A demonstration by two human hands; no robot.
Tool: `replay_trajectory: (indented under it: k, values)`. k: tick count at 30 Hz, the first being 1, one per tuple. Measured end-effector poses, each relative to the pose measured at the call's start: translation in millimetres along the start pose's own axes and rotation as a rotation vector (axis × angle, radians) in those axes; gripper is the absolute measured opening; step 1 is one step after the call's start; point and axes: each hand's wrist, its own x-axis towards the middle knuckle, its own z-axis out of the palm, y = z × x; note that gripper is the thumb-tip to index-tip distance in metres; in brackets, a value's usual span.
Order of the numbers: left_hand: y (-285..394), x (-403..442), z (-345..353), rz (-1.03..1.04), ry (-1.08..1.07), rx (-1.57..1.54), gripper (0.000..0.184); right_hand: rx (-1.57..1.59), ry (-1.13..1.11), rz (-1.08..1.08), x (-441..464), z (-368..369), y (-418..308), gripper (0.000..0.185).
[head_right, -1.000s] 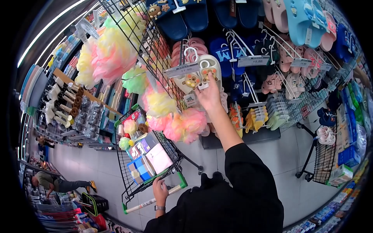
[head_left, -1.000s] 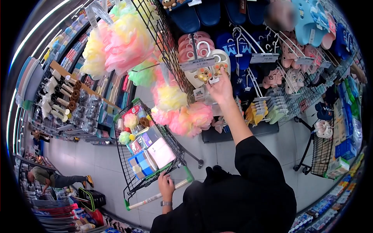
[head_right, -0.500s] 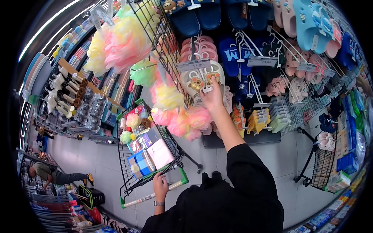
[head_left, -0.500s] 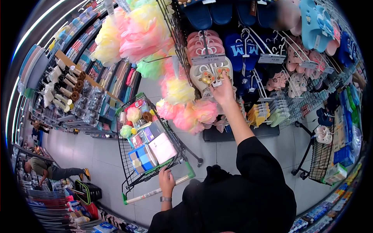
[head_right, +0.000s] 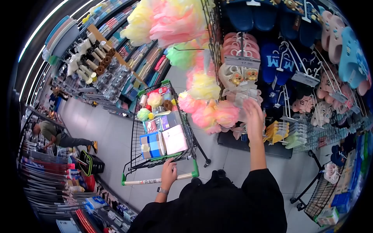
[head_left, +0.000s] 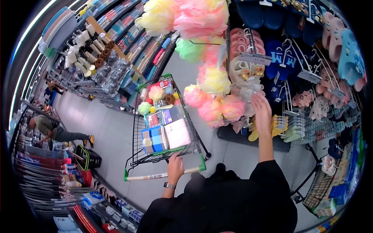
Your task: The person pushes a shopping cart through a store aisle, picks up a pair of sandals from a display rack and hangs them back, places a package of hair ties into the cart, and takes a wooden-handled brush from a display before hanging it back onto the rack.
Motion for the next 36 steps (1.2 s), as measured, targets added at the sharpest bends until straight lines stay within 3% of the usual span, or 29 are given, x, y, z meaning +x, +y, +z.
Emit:
replay_trajectory:
  k: [3, 4, 6, 10, 14, 18, 21, 23, 25, 29, 32, 36]
  values:
    - [-0.3, 1.2, -2.3, -0.023, -0.005, -0.017, 0.015, -0.102, -0.073, 0.113, -52.0, -2.9, 27.9, 0.027]
    - [-1.2, 1.7, -2.9, -0.014, -0.014, -0.015, 0.016, -0.118, -0.204, 0.154, -70.7, -3.0, 45.5, 0.027]
    - [-1.7, 2.0, -3.4, -0.015, -0.019, -0.012, 0.016, -0.255, -0.307, 0.389, -110.5, 4.1, 77.8, 0.031]
    - [-1.9, 3.6, -7.2, -0.019, -0.027, -0.029, 0.019, -0.670, -0.612, 0.521, -184.3, -2.8, 161.4, 0.047]
    - [-15.5, -1.3, -21.6, -0.032, -0.009, -0.031, 0.021, -1.020, -0.787, 0.398, -222.7, 20.3, 194.3, 0.065]
    - [-50.4, -18.7, -42.5, -0.184, -0.056, -0.067, 0.014, -1.122, -0.674, 0.347, -225.5, 41.3, 216.4, 0.077]
    - [-76.2, -29.2, -56.4, -0.261, -0.319, 0.016, 0.022, -1.287, -0.626, 0.330, -229.0, 58.0, 233.8, 0.074]
    - [-78.3, -28.1, -67.6, -0.135, -0.429, 0.036, 0.035, -1.297, -0.584, 0.253, -238.1, 61.2, 252.8, 0.071]
    - [-77.3, -21.5, -88.9, -0.040, -0.582, -0.015, 0.042, -1.382, -0.452, 0.349, -245.3, 60.9, 264.7, 0.061]
    - [-113.0, -28.4, -104.3, 0.217, -0.654, -0.057, 0.045, -1.564, -0.346, 0.355, -264.7, 73.9, 271.7, 0.046]
    - [-131.0, -32.0, -113.4, 0.265, -0.698, -0.099, 0.044, -1.685, -0.340, 0.352, -286.1, 84.9, 277.4, 0.028]
    - [-161.6, -47.4, -126.7, 0.306, -0.728, -0.139, 0.042, -1.680, -0.240, 0.318, -326.2, 110.7, 279.4, 0.021]
